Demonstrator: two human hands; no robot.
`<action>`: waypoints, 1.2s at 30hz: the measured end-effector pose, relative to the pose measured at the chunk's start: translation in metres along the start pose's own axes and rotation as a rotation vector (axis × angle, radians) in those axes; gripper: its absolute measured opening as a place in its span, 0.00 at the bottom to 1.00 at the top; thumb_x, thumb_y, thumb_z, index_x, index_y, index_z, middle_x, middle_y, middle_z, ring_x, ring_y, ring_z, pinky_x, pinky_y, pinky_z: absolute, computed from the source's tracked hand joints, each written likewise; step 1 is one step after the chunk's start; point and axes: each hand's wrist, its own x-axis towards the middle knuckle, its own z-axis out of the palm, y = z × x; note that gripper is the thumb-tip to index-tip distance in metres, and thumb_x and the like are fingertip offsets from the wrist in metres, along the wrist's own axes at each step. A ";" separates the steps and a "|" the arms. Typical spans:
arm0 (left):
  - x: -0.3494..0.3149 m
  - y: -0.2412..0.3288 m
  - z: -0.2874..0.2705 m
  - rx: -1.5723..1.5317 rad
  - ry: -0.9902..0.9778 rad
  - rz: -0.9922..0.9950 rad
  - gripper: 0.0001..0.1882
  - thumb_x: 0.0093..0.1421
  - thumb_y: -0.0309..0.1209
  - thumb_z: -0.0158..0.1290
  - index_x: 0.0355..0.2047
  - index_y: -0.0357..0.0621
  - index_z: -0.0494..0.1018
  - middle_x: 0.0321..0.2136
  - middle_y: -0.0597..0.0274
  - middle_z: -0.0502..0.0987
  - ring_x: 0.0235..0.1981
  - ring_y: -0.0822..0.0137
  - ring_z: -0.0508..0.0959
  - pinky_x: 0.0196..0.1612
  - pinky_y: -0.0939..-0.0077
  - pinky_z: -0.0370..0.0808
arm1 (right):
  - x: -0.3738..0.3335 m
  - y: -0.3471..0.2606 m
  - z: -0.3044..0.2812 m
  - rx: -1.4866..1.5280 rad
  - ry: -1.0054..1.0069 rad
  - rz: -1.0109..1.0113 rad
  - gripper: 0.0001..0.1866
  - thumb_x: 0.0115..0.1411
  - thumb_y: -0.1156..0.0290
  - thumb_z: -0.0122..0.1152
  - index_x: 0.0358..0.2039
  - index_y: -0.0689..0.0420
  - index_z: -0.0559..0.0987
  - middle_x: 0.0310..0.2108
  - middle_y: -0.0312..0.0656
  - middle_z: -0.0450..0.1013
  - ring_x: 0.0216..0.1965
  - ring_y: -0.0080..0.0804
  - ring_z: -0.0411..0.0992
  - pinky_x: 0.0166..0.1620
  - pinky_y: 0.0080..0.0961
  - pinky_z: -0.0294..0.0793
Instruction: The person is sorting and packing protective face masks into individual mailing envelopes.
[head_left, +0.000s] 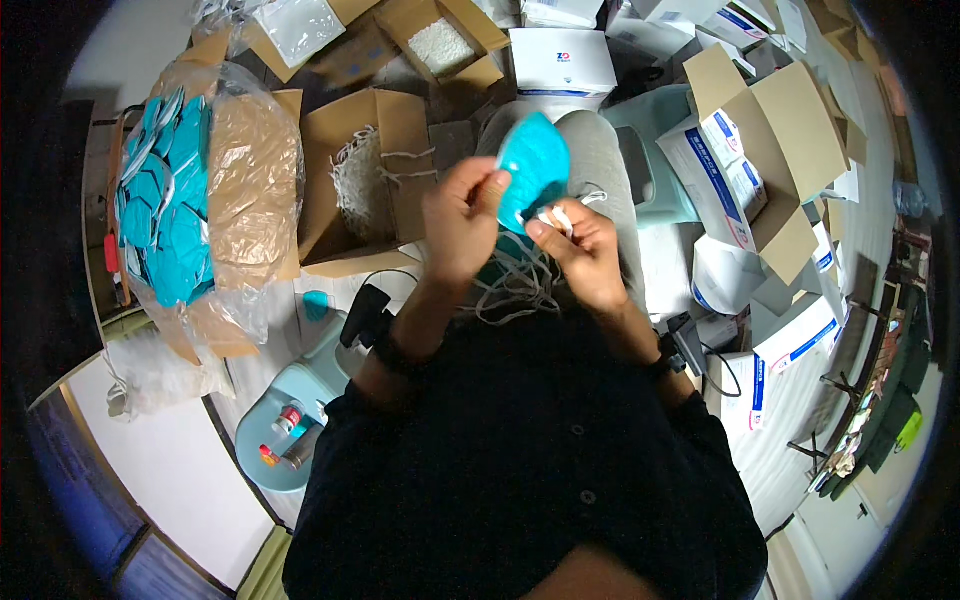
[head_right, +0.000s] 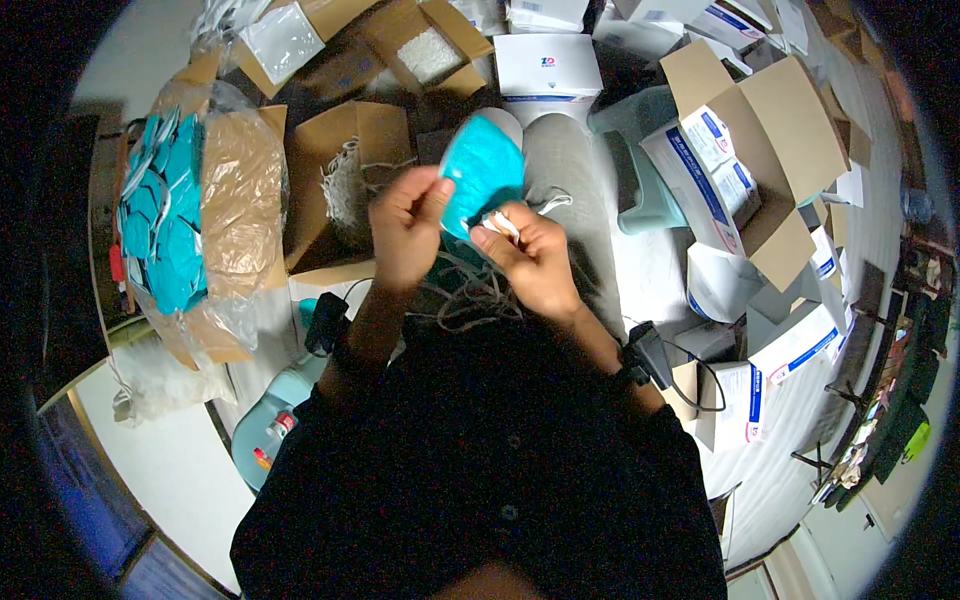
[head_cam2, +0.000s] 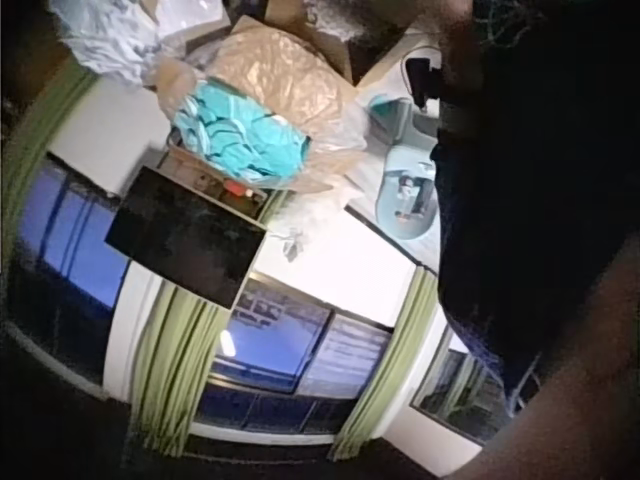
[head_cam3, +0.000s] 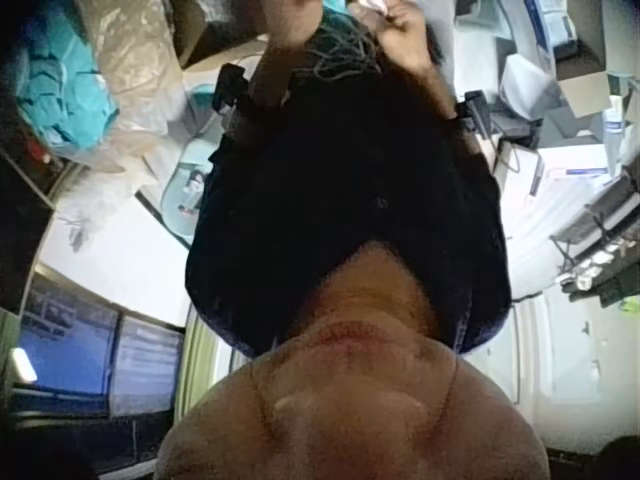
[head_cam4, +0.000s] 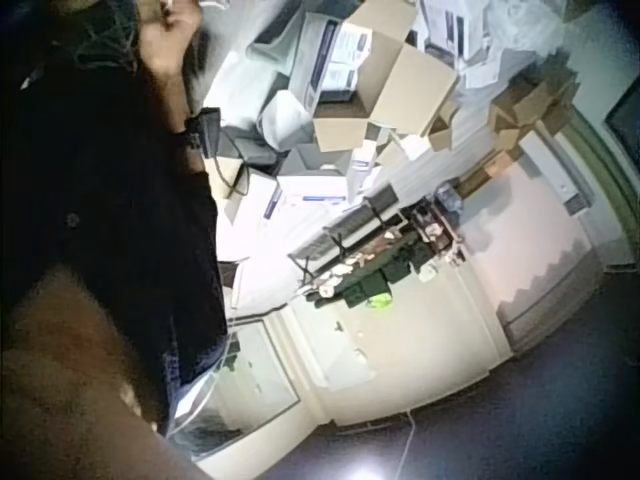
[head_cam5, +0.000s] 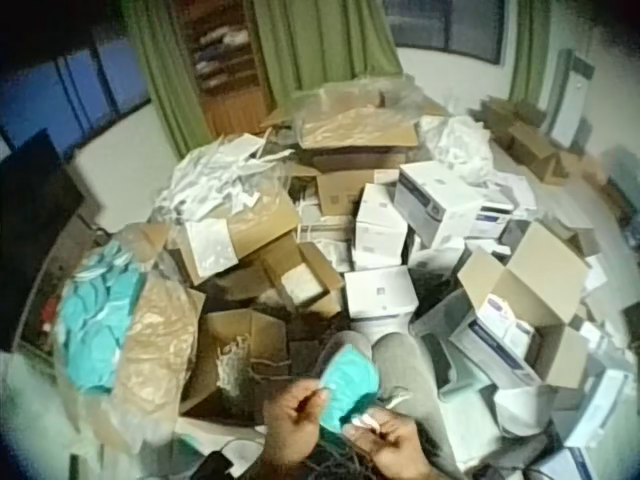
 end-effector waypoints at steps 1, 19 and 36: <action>0.008 -0.009 -0.004 0.012 0.123 0.096 0.03 0.61 0.27 0.54 0.34 0.42 0.75 0.25 0.69 0.74 0.25 0.78 0.70 0.30 0.80 0.69 | -0.004 -0.002 0.000 -0.011 0.017 -0.021 0.05 0.60 0.77 0.58 0.28 0.62 0.73 0.23 0.30 0.67 0.27 0.14 0.63 0.31 0.13 0.61; 0.011 -0.018 -0.064 0.122 -0.415 -0.173 0.16 0.58 0.40 0.57 0.35 0.37 0.75 0.28 0.60 0.78 0.29 0.70 0.78 0.33 0.78 0.74 | 0.009 0.049 -0.007 -0.454 -0.042 -0.029 0.09 0.56 0.68 0.64 0.34 0.58 0.79 0.27 0.43 0.76 0.29 0.30 0.75 0.34 0.26 0.72; -0.019 0.003 0.003 0.094 -0.553 0.012 0.14 0.58 0.31 0.53 0.20 0.35 0.70 0.13 0.62 0.67 0.16 0.76 0.64 0.20 0.74 0.60 | 0.031 0.031 -0.032 -0.348 0.421 -0.156 0.08 0.54 0.75 0.65 0.22 0.59 0.75 0.18 0.31 0.69 0.23 0.16 0.62 0.26 0.19 0.62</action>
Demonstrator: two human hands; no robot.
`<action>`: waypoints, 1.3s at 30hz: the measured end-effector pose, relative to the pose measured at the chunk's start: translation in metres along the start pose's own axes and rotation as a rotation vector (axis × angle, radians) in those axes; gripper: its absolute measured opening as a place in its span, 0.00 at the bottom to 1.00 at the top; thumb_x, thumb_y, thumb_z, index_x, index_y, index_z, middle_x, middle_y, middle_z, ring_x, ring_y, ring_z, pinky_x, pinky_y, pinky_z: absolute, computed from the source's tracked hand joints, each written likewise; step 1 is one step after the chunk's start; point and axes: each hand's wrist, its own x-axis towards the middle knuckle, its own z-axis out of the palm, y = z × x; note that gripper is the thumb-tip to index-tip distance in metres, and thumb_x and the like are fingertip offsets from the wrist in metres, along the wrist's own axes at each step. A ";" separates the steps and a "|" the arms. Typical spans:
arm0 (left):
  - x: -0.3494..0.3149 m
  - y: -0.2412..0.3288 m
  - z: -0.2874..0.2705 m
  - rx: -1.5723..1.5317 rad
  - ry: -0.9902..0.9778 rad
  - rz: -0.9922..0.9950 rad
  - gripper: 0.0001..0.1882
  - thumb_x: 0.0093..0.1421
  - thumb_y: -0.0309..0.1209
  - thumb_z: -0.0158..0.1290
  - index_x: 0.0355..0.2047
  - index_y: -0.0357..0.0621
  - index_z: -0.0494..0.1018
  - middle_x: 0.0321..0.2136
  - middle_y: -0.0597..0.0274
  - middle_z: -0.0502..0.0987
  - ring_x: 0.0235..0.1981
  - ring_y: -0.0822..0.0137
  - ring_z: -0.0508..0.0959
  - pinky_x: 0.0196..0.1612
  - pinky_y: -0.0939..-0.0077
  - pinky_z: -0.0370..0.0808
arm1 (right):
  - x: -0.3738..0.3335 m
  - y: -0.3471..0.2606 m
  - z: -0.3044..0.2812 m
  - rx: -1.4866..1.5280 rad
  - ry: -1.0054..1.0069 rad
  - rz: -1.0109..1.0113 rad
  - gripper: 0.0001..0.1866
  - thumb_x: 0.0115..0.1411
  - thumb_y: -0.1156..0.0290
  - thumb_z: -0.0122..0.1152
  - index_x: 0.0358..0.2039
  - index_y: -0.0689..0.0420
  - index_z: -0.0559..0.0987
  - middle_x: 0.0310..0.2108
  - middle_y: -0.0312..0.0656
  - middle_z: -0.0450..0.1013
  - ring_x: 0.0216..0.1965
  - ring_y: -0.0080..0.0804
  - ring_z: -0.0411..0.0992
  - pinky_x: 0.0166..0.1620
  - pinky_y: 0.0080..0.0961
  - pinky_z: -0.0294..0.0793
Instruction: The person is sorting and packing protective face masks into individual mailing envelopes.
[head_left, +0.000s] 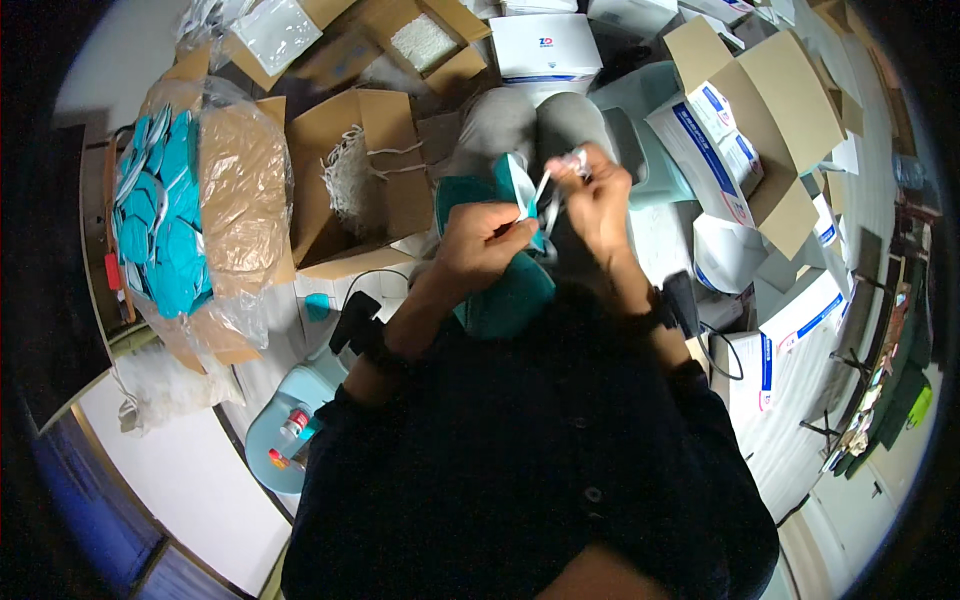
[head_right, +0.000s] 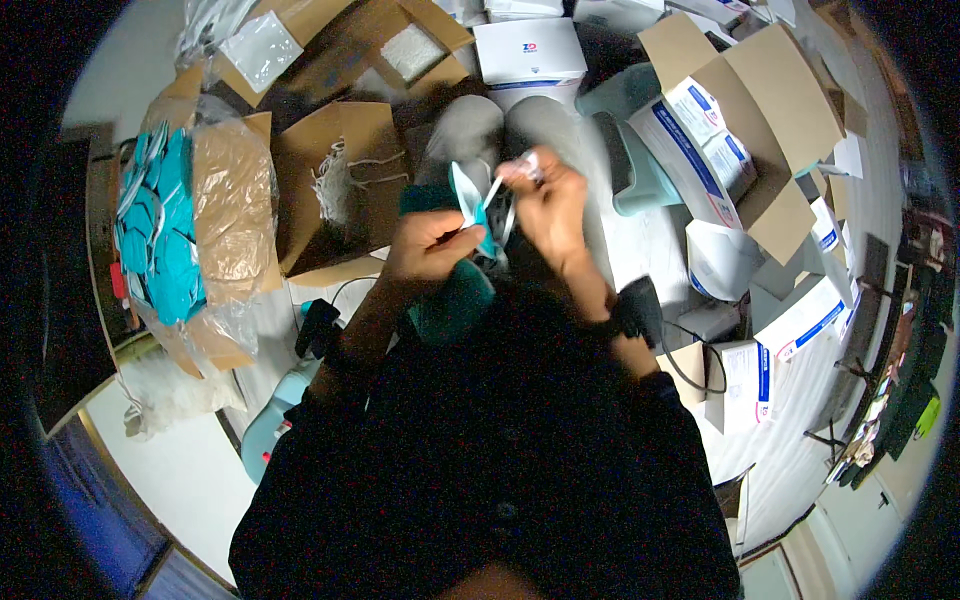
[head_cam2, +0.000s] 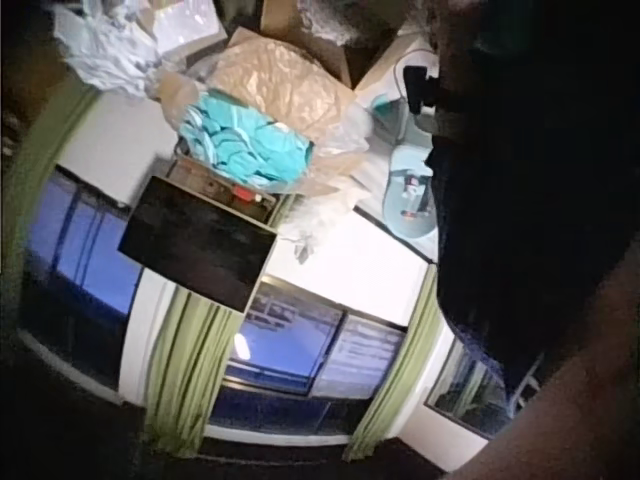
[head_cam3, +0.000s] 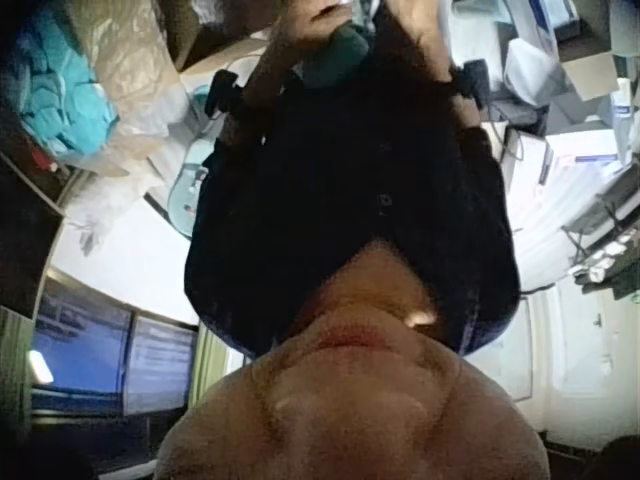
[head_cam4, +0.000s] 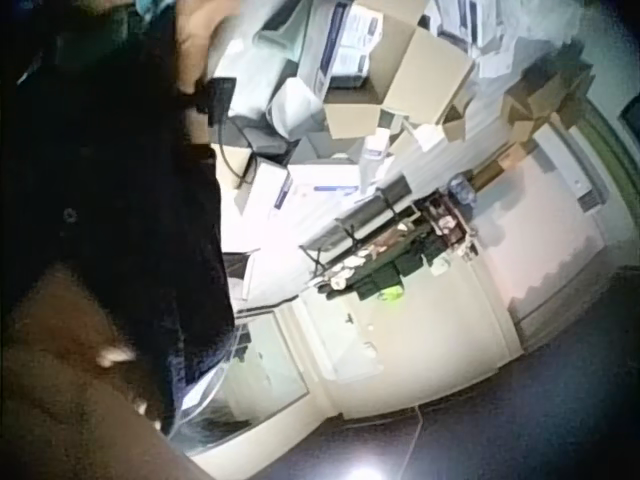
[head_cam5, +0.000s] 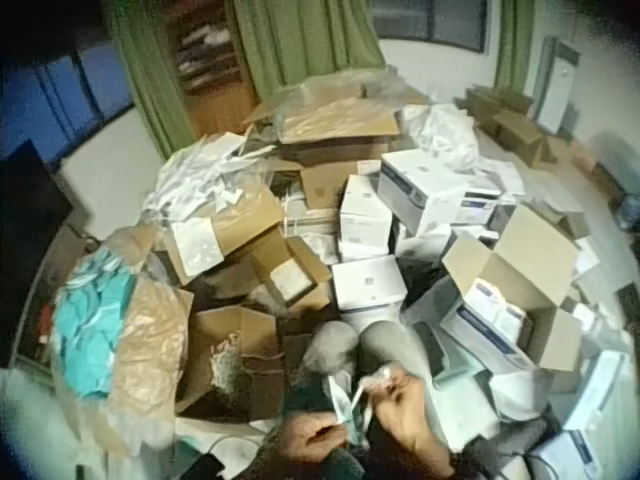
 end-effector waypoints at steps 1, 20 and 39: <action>-0.002 0.004 -0.001 -0.064 -0.020 0.019 0.14 0.58 0.30 0.53 0.19 0.35 0.69 0.13 0.63 0.66 0.16 0.78 0.63 0.20 0.76 0.59 | 0.010 0.010 -0.006 -0.042 0.108 0.012 0.08 0.54 0.76 0.65 0.21 0.59 0.74 0.18 0.30 0.69 0.23 0.16 0.61 0.26 0.18 0.62; -0.012 0.015 -0.009 -0.326 0.315 -0.103 0.06 0.61 0.25 0.51 0.37 0.38 0.75 0.22 0.66 0.76 0.24 0.80 0.73 0.28 0.84 0.69 | -0.032 -0.041 -0.010 0.195 -0.287 0.053 0.08 0.57 0.72 0.64 0.29 0.60 0.73 0.22 0.28 0.67 0.24 0.13 0.61 0.26 0.16 0.62; -0.008 0.020 -0.029 -0.787 -0.251 -0.441 0.27 0.67 0.48 0.43 0.40 0.29 0.71 0.15 0.69 0.70 0.09 0.81 0.62 0.14 0.85 0.60 | 0.006 -0.037 -0.044 0.375 -0.227 0.106 0.06 0.59 0.71 0.62 0.34 0.60 0.78 0.27 0.27 0.72 0.27 0.11 0.64 0.32 0.13 0.62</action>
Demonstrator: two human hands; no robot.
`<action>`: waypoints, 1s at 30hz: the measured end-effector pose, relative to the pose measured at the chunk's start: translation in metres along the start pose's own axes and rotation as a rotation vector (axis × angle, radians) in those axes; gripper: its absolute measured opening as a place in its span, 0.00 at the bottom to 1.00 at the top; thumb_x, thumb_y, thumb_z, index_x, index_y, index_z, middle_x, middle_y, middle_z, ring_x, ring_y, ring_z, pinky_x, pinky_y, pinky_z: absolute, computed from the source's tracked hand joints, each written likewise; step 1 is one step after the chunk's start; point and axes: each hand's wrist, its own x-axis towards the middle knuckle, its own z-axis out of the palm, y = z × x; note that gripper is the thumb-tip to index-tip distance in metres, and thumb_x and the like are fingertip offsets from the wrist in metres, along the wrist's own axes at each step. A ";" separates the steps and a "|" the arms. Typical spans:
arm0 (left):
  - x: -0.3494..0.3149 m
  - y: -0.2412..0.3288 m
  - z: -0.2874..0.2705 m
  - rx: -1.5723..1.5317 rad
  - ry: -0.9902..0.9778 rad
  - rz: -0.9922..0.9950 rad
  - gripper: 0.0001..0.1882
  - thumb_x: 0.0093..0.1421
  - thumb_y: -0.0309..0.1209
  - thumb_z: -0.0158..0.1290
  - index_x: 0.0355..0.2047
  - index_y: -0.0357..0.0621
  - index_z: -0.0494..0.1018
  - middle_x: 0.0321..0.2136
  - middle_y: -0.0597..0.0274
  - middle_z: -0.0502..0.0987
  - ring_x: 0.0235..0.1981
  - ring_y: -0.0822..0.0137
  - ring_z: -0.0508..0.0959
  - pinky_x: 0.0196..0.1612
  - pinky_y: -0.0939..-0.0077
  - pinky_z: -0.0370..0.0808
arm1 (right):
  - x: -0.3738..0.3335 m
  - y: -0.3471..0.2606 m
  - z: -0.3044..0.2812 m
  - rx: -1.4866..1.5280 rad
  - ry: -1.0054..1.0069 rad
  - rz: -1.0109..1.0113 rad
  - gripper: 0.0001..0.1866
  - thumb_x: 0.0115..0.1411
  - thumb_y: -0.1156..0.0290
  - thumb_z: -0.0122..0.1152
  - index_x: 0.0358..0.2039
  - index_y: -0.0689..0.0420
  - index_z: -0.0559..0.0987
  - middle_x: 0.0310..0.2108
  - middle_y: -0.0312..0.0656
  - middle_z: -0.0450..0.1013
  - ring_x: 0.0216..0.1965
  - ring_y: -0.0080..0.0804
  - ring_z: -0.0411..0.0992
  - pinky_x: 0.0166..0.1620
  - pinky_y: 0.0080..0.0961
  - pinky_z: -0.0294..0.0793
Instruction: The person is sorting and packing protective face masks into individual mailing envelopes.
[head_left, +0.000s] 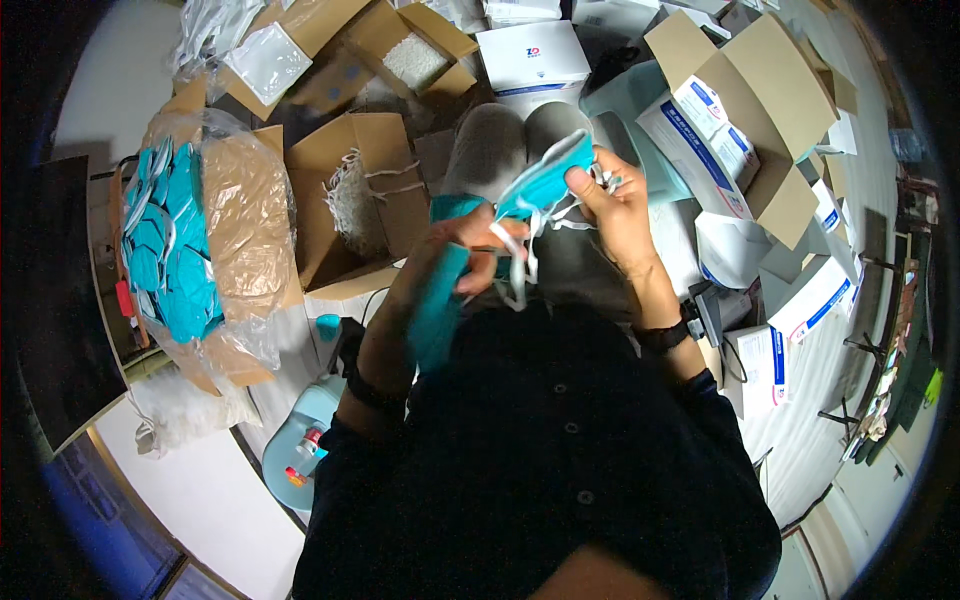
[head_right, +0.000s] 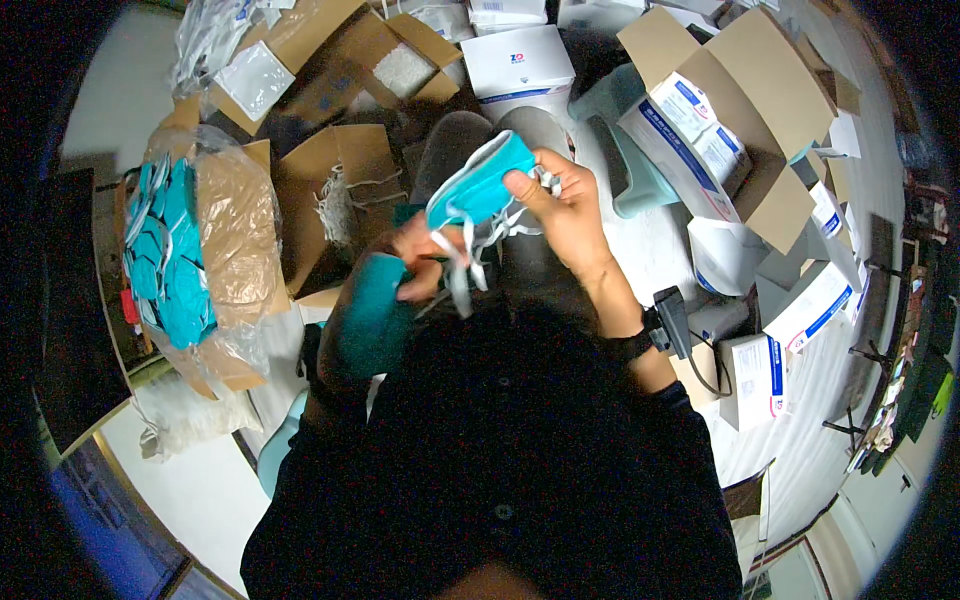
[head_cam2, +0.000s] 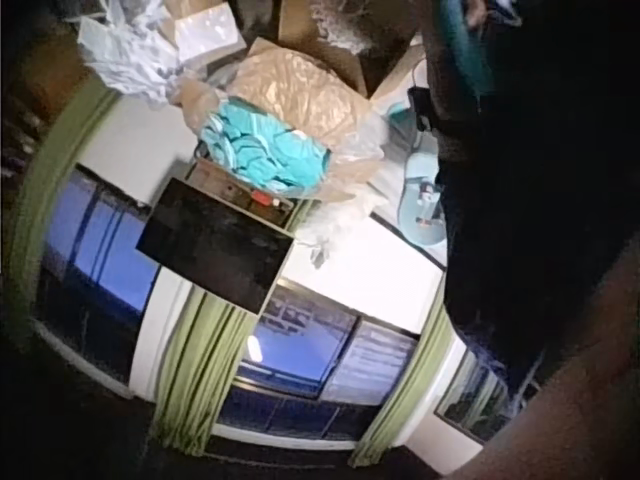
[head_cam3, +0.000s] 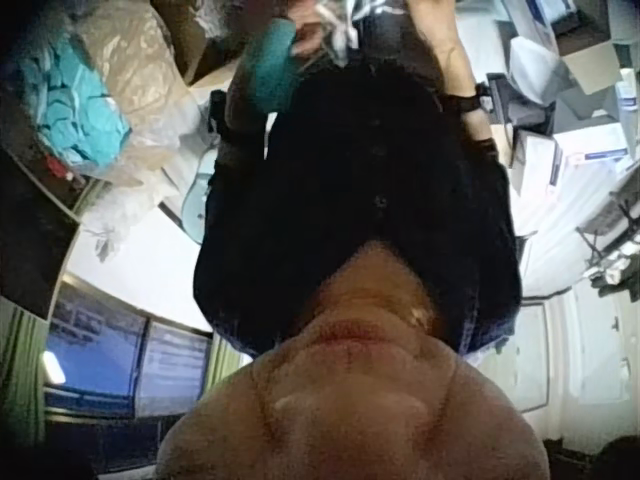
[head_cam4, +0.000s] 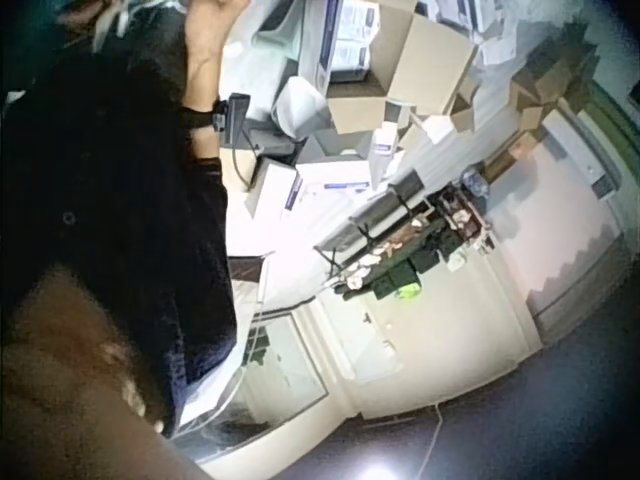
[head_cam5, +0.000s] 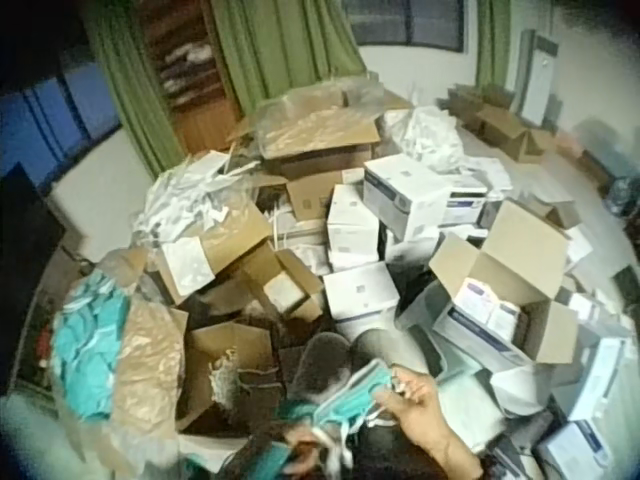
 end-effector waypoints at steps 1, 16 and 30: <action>0.006 -0.012 0.001 0.305 0.268 0.307 0.23 0.65 0.44 0.48 0.42 0.31 0.71 0.15 0.70 0.70 0.11 0.82 0.63 0.15 0.85 0.60 | 0.001 -0.003 -0.001 0.011 0.014 0.120 0.07 0.60 0.69 0.61 0.30 0.59 0.78 0.25 0.27 0.71 0.27 0.12 0.64 0.31 0.14 0.62; 0.028 0.003 0.024 0.754 0.532 0.601 0.05 0.57 0.27 0.58 0.27 0.39 0.75 0.15 0.69 0.71 0.18 0.83 0.67 0.21 0.83 0.63 | 0.003 -0.001 0.029 -0.308 -0.082 -0.136 0.10 0.52 0.75 0.67 0.35 0.57 0.77 0.21 0.32 0.69 0.24 0.20 0.68 0.29 0.20 0.68; 0.015 -0.005 0.004 0.597 0.794 0.707 0.04 0.57 0.25 0.59 0.28 0.39 0.75 0.14 0.74 0.70 0.17 0.86 0.64 0.19 0.87 0.60 | 0.012 0.009 0.017 -0.172 0.147 -0.116 0.12 0.65 0.63 0.54 0.30 0.57 0.75 0.24 0.28 0.70 0.26 0.15 0.62 0.30 0.16 0.63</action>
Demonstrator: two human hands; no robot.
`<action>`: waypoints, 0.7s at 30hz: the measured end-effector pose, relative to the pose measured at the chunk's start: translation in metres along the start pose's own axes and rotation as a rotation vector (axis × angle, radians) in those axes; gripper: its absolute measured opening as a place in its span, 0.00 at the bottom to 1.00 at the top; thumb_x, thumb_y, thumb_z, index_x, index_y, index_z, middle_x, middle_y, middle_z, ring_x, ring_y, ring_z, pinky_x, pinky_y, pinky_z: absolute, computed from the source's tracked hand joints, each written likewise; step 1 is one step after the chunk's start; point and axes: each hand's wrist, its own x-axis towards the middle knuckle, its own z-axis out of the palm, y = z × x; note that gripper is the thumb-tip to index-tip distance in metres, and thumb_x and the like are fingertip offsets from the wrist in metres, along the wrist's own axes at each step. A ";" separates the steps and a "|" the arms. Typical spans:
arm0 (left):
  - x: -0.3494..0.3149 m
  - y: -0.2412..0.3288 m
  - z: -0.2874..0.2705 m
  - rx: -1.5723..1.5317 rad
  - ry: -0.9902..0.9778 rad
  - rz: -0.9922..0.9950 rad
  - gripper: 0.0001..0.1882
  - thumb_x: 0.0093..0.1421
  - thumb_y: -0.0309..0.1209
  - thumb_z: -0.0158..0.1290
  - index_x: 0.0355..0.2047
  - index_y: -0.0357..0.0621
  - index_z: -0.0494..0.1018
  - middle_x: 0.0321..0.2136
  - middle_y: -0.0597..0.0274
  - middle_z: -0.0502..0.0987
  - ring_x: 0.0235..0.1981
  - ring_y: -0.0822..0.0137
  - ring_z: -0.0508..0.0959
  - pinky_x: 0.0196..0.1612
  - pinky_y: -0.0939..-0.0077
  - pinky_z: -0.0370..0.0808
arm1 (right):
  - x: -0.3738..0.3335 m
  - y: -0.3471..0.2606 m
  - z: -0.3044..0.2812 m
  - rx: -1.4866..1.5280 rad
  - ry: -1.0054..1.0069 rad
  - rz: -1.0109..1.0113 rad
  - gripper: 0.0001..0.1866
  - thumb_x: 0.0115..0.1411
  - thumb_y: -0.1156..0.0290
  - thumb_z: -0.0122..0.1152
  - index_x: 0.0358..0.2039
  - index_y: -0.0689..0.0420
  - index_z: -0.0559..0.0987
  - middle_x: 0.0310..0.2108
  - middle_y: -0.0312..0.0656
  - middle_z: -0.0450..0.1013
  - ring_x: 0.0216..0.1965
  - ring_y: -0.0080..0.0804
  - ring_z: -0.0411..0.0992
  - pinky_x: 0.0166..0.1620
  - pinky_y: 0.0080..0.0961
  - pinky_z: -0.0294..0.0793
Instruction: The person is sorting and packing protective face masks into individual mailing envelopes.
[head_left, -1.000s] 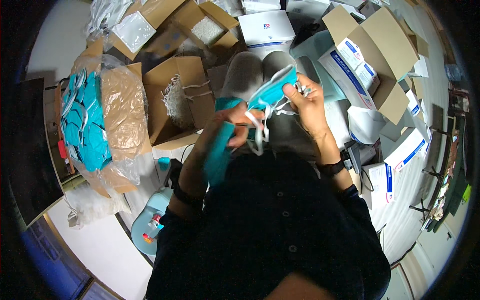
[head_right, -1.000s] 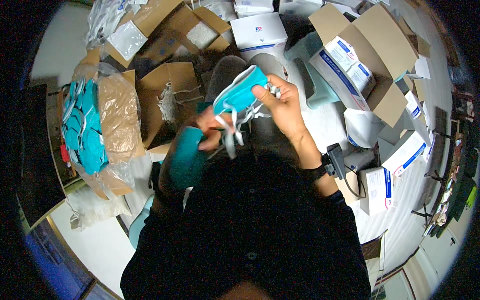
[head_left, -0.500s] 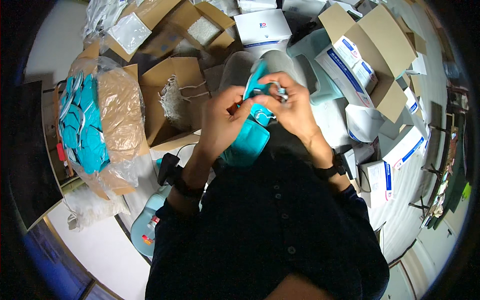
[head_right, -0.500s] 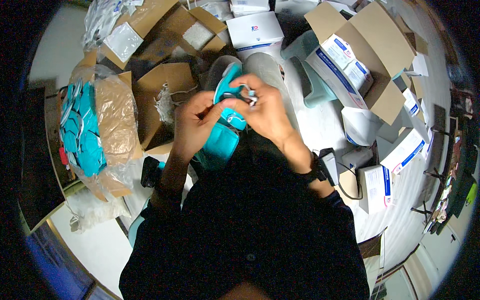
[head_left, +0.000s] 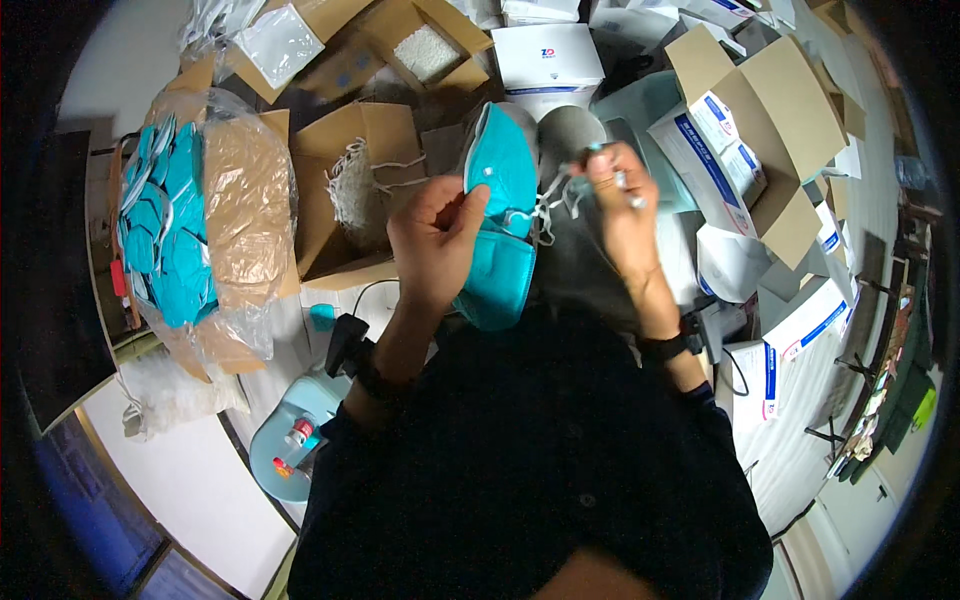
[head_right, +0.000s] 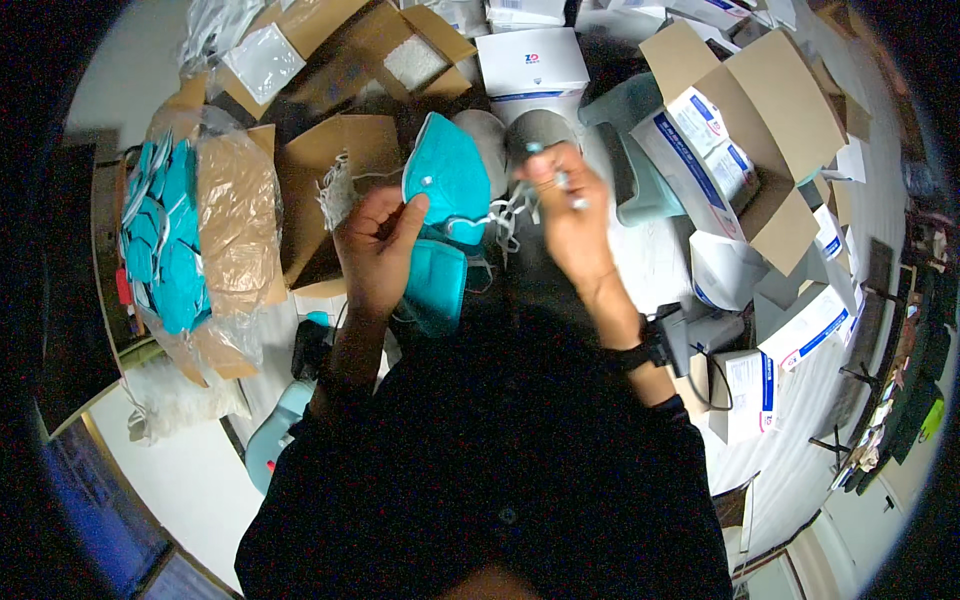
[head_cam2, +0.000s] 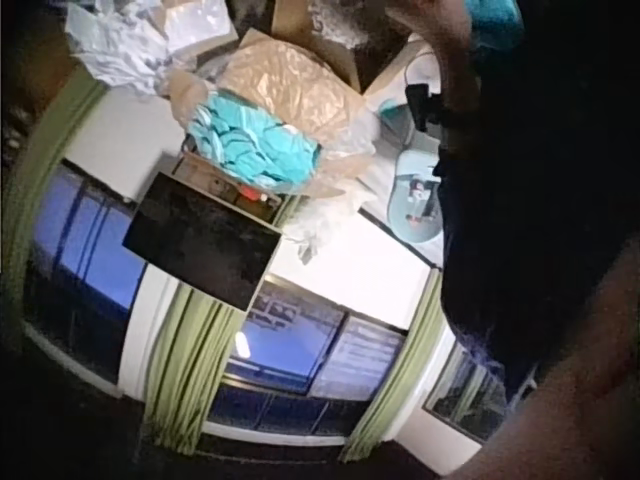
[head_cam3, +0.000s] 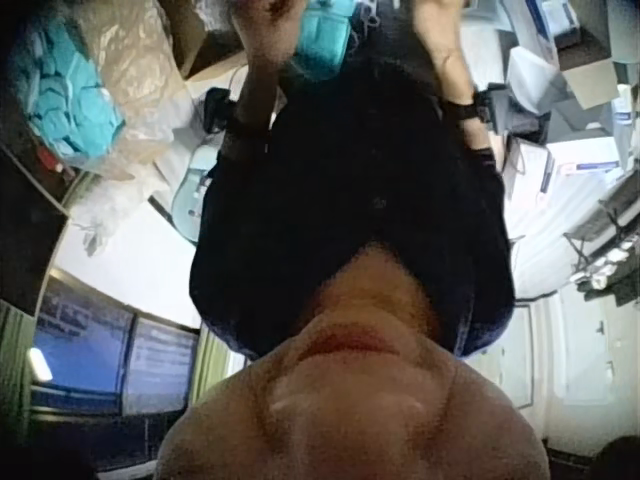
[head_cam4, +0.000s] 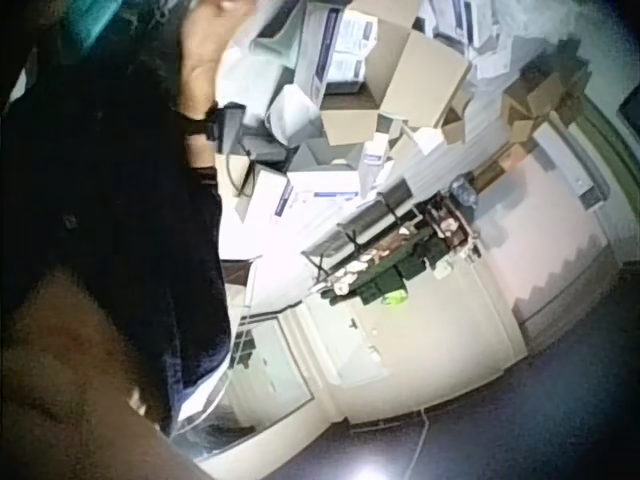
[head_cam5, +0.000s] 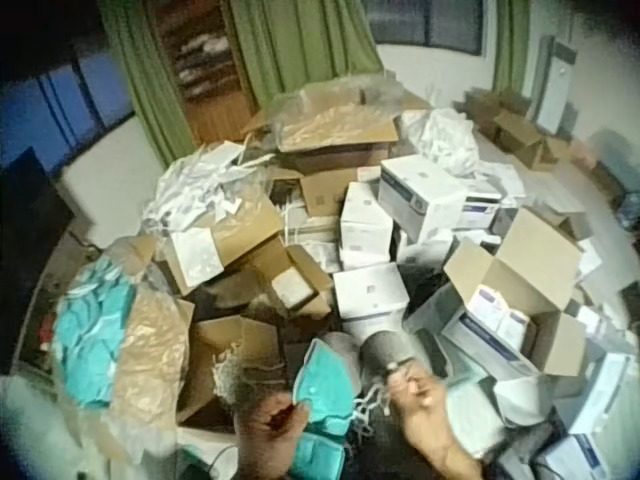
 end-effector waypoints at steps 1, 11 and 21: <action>-0.001 0.000 0.003 -0.006 0.017 -0.002 0.04 0.57 0.26 0.59 0.28 0.39 0.75 0.14 0.74 0.69 0.16 0.86 0.64 0.19 0.87 0.59 | -0.009 -0.005 0.010 -0.019 -0.044 0.022 0.12 0.65 0.63 0.53 0.30 0.57 0.75 0.23 0.29 0.70 0.26 0.15 0.62 0.31 0.15 0.62; -0.006 0.001 0.007 0.000 0.061 -0.109 0.05 0.57 0.27 0.60 0.29 0.39 0.76 0.13 0.74 0.70 0.15 0.86 0.64 0.17 0.87 0.57 | -0.035 0.001 0.041 0.312 -0.282 0.541 0.10 0.63 0.65 0.58 0.28 0.57 0.73 0.18 0.30 0.68 0.16 0.14 0.61 0.19 0.16 0.58; 0.027 -0.046 -0.040 -0.386 0.290 -0.128 0.03 0.59 0.27 0.56 0.31 0.42 0.75 0.28 0.67 0.76 0.30 0.77 0.72 0.31 0.78 0.70 | -0.062 -0.004 0.042 0.088 -0.350 0.066 0.07 0.60 0.72 0.61 0.29 0.62 0.77 0.22 0.31 0.71 0.23 0.14 0.64 0.27 0.18 0.65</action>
